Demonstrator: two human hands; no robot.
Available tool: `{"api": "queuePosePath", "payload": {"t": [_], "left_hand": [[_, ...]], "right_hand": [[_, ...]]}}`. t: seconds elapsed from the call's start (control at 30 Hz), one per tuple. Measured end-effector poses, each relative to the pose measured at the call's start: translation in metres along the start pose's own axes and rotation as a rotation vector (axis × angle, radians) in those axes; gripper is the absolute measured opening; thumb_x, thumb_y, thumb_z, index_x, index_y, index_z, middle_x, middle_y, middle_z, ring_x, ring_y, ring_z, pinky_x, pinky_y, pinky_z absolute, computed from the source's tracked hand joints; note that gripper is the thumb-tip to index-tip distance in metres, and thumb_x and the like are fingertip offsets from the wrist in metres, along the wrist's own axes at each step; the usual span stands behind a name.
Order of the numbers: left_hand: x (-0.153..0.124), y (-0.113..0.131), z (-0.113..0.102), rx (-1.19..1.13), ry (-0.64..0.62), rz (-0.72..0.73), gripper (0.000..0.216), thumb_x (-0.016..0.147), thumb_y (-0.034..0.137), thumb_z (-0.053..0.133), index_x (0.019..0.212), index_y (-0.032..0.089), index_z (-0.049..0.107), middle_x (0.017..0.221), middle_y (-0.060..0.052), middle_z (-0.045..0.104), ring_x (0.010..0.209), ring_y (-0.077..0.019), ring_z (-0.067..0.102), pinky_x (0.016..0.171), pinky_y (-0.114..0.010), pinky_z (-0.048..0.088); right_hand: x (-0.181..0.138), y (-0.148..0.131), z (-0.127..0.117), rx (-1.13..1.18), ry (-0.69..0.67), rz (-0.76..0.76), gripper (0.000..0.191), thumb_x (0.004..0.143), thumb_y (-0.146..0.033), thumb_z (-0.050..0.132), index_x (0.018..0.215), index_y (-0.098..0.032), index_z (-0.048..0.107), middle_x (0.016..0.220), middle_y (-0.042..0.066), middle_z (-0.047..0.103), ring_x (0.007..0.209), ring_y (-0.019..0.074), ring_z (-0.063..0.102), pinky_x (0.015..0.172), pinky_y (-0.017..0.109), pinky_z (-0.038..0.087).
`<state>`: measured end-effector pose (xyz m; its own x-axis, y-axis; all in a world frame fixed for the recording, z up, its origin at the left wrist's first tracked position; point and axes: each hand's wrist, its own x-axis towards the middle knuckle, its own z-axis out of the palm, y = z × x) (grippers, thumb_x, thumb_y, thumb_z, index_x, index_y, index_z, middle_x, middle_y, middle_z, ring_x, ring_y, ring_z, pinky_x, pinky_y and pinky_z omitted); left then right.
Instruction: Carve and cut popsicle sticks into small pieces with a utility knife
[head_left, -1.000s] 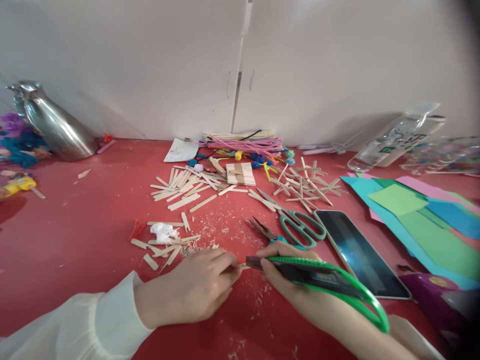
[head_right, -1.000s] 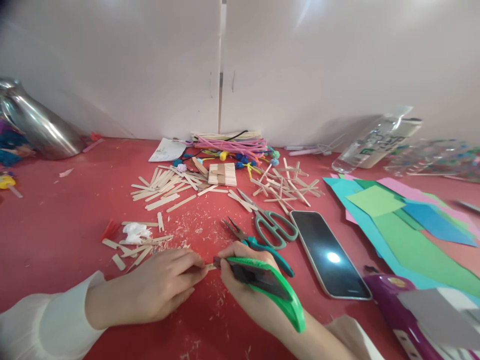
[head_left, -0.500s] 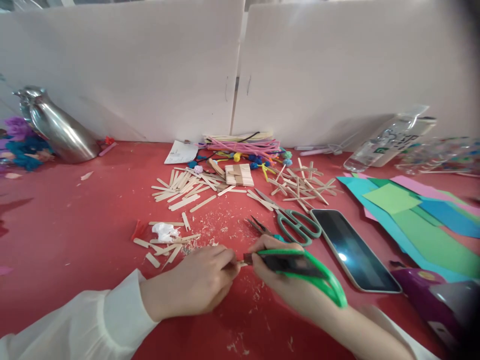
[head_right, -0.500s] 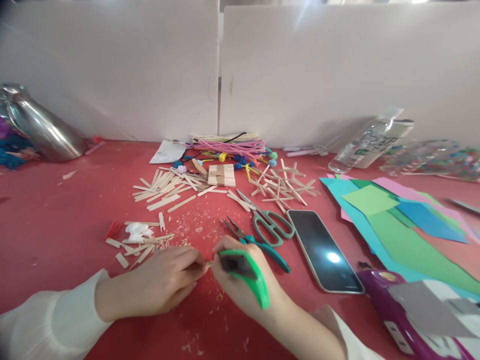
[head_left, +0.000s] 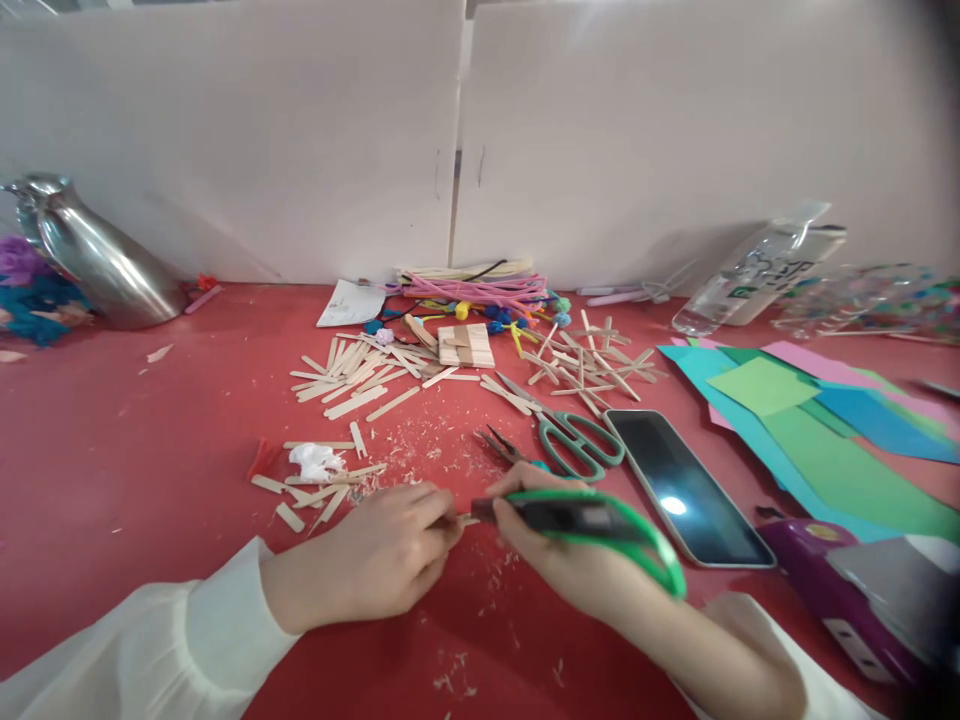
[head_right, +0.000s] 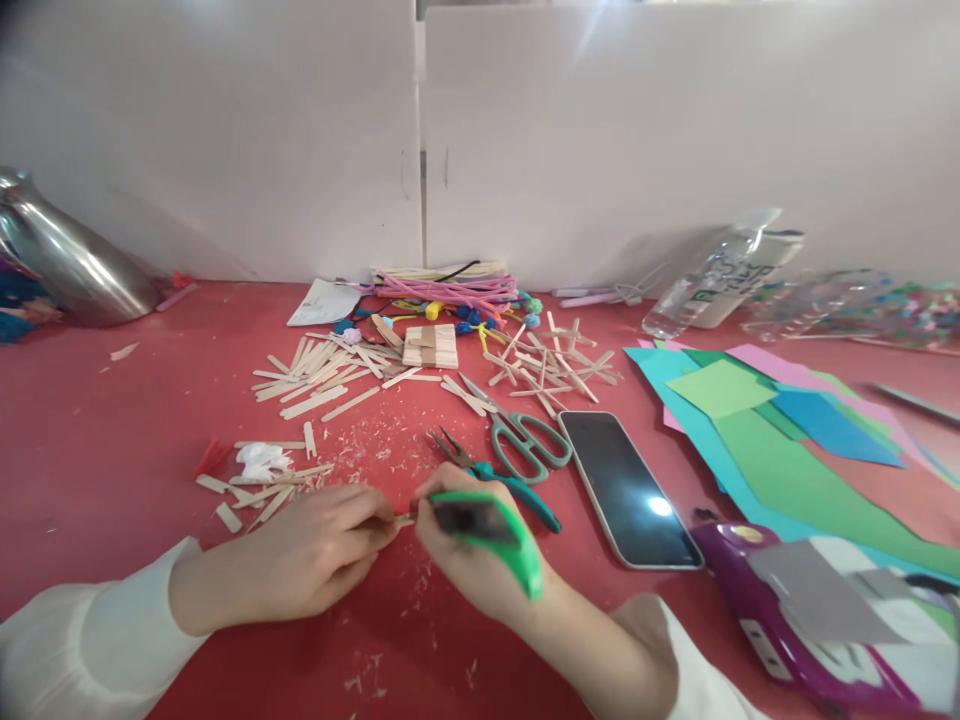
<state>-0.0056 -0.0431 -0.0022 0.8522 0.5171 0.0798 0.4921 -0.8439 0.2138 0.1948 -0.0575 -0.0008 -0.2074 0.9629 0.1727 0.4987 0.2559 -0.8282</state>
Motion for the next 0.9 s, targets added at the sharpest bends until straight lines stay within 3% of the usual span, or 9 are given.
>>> {"api": "queuePosePath", "payload": {"t": [0.07, 0.13, 0.27, 0.47, 0.9], "left_hand": [[0.001, 0.000, -0.002, 0.002, -0.008, 0.003, 0.024, 0.089, 0.015, 0.038, 0.093, 0.012, 0.062, 0.087, -0.008, 0.057, 0.077, -0.0173, 0.054, 0.069, -0.030, 0.044], [0.002, 0.000, -0.004, 0.005, -0.011, 0.011, 0.025, 0.089, 0.015, 0.038, 0.091, 0.012, 0.063, 0.087, -0.008, 0.057, 0.077, -0.0176, 0.054, 0.069, -0.030, 0.044], [0.001, -0.001, -0.002, -0.006, 0.014, 0.008, 0.023, 0.089, 0.015, 0.040, 0.087, 0.013, 0.063, 0.088, -0.007, 0.057, 0.077, -0.0167, 0.055, 0.070, -0.030, 0.044], [-0.003, -0.001, 0.003, 0.014, 0.018, 0.009, 0.024, 0.090, 0.016, 0.038, 0.092, 0.012, 0.062, 0.086, -0.007, 0.055, 0.077, -0.0164, 0.053, 0.069, -0.030, 0.044], [-0.003, 0.000, 0.000, 0.041, -0.033, 0.021, 0.025, 0.092, 0.016, 0.035, 0.101, 0.013, 0.058, 0.089, -0.007, 0.054, 0.075, -0.0166, 0.051, 0.067, -0.030, 0.044]], "right_hand": [[-0.001, -0.004, -0.008, -0.178, -0.162, -0.227, 0.014, 0.076, -0.020, 0.044, 0.075, -0.019, 0.058, 0.051, -0.003, 0.057, 0.042, 0.0099, 0.053, 0.045, 0.020, 0.042], [-0.001, -0.004, -0.013, -0.235, -0.225, -0.296, 0.017, 0.076, -0.016, 0.043, 0.078, -0.018, 0.060, 0.055, -0.001, 0.059, 0.045, 0.0101, 0.055, 0.046, 0.020, 0.041], [0.000, 0.002, -0.015, -0.191, -0.188, -0.224, 0.017, 0.078, -0.016, 0.044, 0.081, -0.018, 0.061, 0.066, 0.001, 0.063, 0.055, 0.0105, 0.060, 0.052, 0.020, 0.045], [0.000, 0.005, -0.012, -0.169, -0.155, -0.183, 0.015, 0.080, -0.019, 0.046, 0.078, -0.018, 0.061, 0.060, -0.002, 0.059, 0.047, 0.0082, 0.053, 0.046, 0.018, 0.042], [-0.002, -0.002, -0.008, -0.137, -0.119, -0.119, 0.014, 0.078, -0.020, 0.045, 0.074, -0.018, 0.058, 0.059, -0.002, 0.059, 0.049, 0.0091, 0.054, 0.048, 0.019, 0.043]]}}
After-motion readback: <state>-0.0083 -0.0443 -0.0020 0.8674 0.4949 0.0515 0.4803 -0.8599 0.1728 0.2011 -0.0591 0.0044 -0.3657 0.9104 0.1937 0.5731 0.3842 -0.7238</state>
